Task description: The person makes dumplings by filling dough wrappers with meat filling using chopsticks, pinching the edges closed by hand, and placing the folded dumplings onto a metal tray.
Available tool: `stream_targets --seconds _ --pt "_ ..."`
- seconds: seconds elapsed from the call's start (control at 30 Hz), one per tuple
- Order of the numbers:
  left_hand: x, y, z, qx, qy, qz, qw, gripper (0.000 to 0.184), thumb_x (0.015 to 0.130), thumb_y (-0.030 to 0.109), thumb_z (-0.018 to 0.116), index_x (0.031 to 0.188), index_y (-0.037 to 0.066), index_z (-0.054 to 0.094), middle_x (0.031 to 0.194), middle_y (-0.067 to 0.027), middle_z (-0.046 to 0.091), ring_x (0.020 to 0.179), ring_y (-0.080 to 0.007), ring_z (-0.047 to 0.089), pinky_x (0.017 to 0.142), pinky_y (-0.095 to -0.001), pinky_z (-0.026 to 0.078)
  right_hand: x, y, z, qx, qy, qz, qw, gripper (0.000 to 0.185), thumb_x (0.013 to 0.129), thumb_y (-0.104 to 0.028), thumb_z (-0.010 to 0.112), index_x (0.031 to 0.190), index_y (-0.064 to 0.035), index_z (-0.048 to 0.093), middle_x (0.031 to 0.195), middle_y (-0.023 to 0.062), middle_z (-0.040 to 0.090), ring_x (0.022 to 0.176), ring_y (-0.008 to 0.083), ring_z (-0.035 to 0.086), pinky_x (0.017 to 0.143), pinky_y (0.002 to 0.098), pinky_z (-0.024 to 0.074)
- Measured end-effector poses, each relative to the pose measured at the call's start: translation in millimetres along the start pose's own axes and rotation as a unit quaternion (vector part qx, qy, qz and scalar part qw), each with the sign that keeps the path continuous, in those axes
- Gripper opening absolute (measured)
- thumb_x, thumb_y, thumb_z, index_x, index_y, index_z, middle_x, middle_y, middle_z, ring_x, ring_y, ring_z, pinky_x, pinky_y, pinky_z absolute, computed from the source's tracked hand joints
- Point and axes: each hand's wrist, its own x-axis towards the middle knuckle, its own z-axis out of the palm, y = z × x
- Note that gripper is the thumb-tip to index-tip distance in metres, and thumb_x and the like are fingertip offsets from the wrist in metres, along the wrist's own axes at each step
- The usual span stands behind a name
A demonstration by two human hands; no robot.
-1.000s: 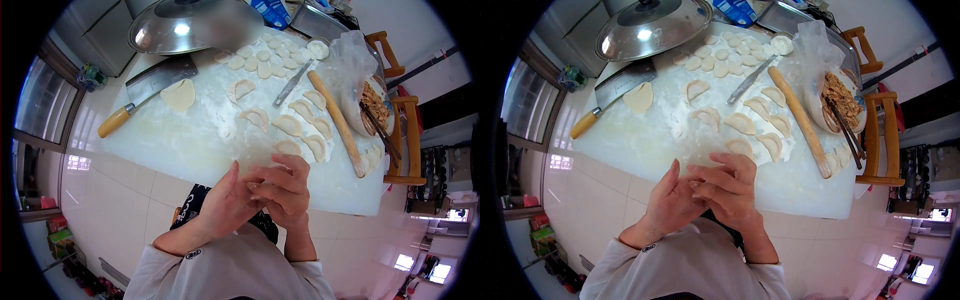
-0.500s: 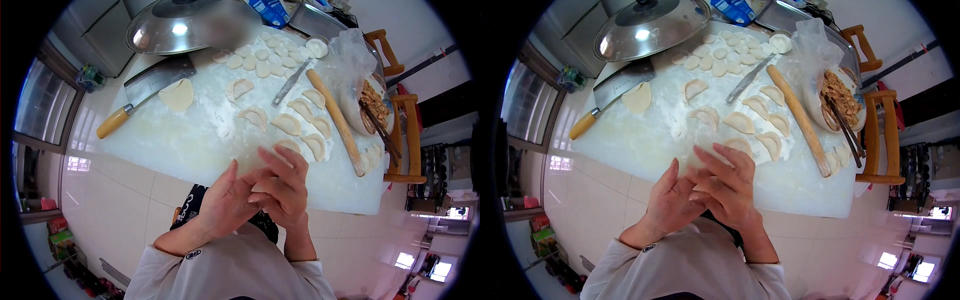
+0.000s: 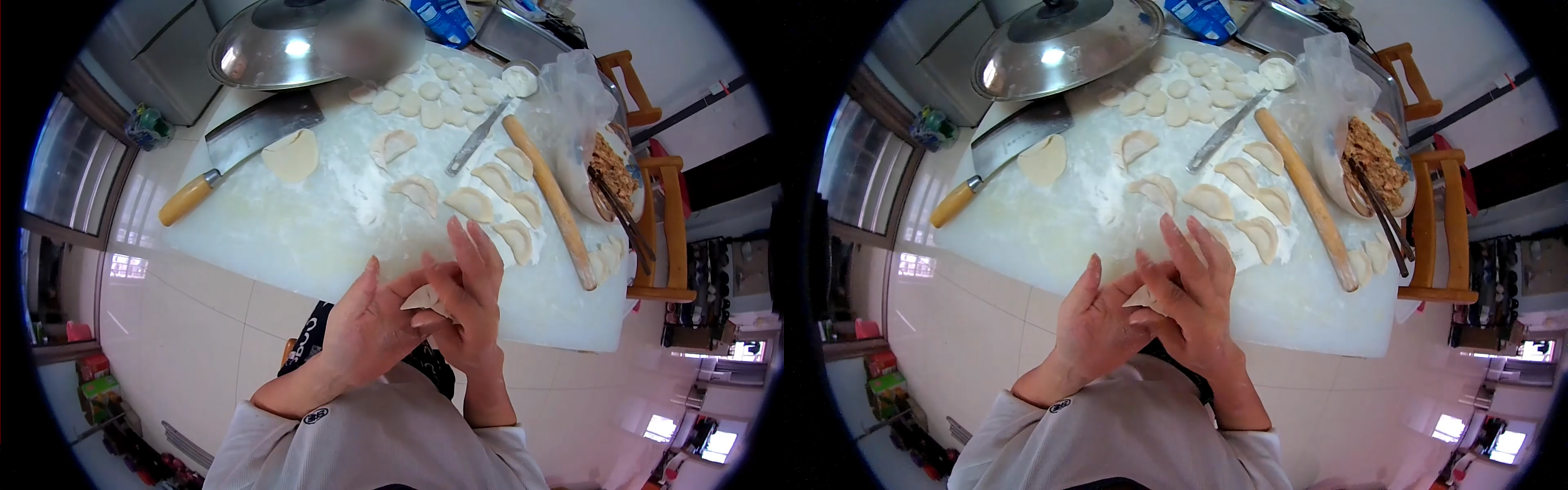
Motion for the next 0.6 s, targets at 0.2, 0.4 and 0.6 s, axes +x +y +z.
stream_targets --seconds 0.2,0.4,0.6 --pt "4 -3 24 0.107 0.185 0.005 0.977 0.074 0.097 0.059 0.018 0.14 0.002 0.037 0.129 -0.0066 0.05 0.108 -0.0188 0.048 0.099 -0.0339 0.033 -6 17 -11 -0.053 -0.101 -0.096 0.989 0.029 0.087 -0.027 0.06 0.108 -0.0095 0.069 0.138 0.0154 0.05 0.132 0.0368 0.037 0.106 0.0489 0.0271" --pt "1 2 24 0.058 0.135 0.005 0.989 0.074 0.097 0.059 0.018 0.14 0.004 0.041 0.135 -0.0095 0.048 0.108 -0.0199 0.05 0.099 -0.0364 0.034 1 0 1 0.007 -0.001 -0.004 1.0 0.028 0.087 -0.025 0.059 0.109 -0.0114 0.069 0.134 0.0079 0.055 0.132 0.036 0.037 0.106 0.0518 0.0234" --pt "1 -3 21 0.045 0.187 0.019 0.981 0.071 0.098 0.059 0.019 0.141 0.006 0.04 0.13 -0.0058 0.052 0.099 -0.0193 0.051 0.097 -0.0354 0.034 -7 19 -8 -0.073 -0.095 -0.097 0.988 0.036 0.087 -0.033 0.059 0.114 -0.0107 0.067 0.141 0.0168 0.046 0.134 0.0379 0.033 0.106 0.0525 0.023"
